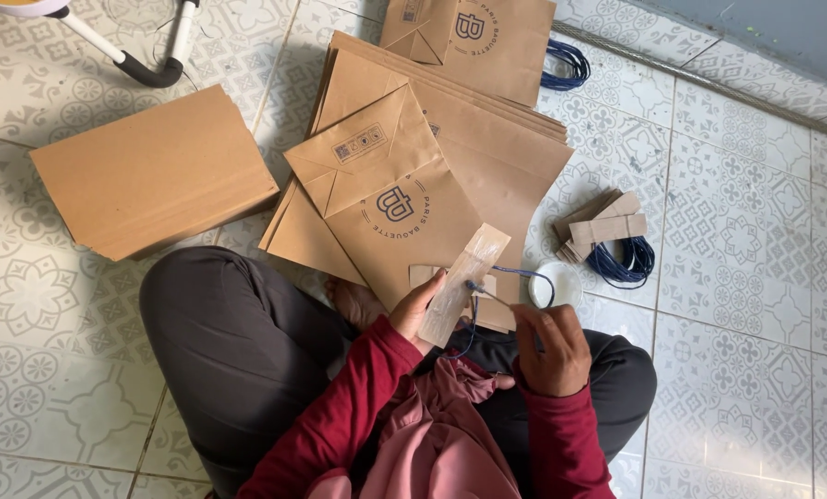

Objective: The person sits on the floor and assembles brown paper bags. They fold the bottom flaps to create the bag's base and then attach a blue rope handle using a small cardboard tab and glue applied with a brush.

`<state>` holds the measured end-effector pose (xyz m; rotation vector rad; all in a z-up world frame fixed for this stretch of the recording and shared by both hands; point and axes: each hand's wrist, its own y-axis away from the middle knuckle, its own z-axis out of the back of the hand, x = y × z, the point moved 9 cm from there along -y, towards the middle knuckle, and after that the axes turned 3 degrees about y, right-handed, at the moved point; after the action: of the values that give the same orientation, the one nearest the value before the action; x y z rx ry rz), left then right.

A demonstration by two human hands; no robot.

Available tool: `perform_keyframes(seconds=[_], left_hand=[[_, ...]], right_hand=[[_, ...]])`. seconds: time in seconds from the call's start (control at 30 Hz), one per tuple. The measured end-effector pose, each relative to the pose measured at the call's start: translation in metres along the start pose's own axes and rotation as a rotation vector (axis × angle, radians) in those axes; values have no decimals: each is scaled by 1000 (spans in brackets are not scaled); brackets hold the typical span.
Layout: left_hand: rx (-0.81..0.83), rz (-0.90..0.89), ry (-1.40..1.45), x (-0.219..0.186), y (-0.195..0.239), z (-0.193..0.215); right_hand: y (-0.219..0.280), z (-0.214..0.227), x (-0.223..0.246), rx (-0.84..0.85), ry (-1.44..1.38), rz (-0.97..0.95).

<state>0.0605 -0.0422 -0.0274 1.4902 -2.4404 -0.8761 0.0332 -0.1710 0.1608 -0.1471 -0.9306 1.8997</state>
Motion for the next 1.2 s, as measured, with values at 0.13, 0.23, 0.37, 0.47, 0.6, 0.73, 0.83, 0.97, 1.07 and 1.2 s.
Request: perform_keyframes(seconds=[0.13, 0.23, 0.37, 0.47, 0.6, 0.73, 0.83, 0.97, 1.07, 1.2], left_hand=[[1, 5, -23, -3, 6, -9], [-1, 38, -33, 5, 2, 0], [5, 52, -22, 8, 2, 2], [9, 58, -13, 5, 6, -6], [-2, 87, 35, 8, 4, -4], [15, 94, 47, 3, 7, -11], [19, 74, 33, -9, 16, -27], [10, 65, 33, -2, 9, -10], [12, 51, 4, -8, 11, -13], [31, 48, -32, -9, 12, -20]], right_hand=[[7, -5, 5, 61, -99, 34], [7, -2, -1, 78, -52, 0], [1, 7, -10, -13, 23, -17], [-6, 12, -8, -51, 5, -46], [-14, 34, -16, -184, -160, -49], [7, 51, -96, -184, 67, -244], [42, 28, -170, -117, 132, -343], [103, -37, -255, 163, 252, -460], [78, -33, -223, 72, 194, -415], [6, 21, -105, -151, 52, -247]])
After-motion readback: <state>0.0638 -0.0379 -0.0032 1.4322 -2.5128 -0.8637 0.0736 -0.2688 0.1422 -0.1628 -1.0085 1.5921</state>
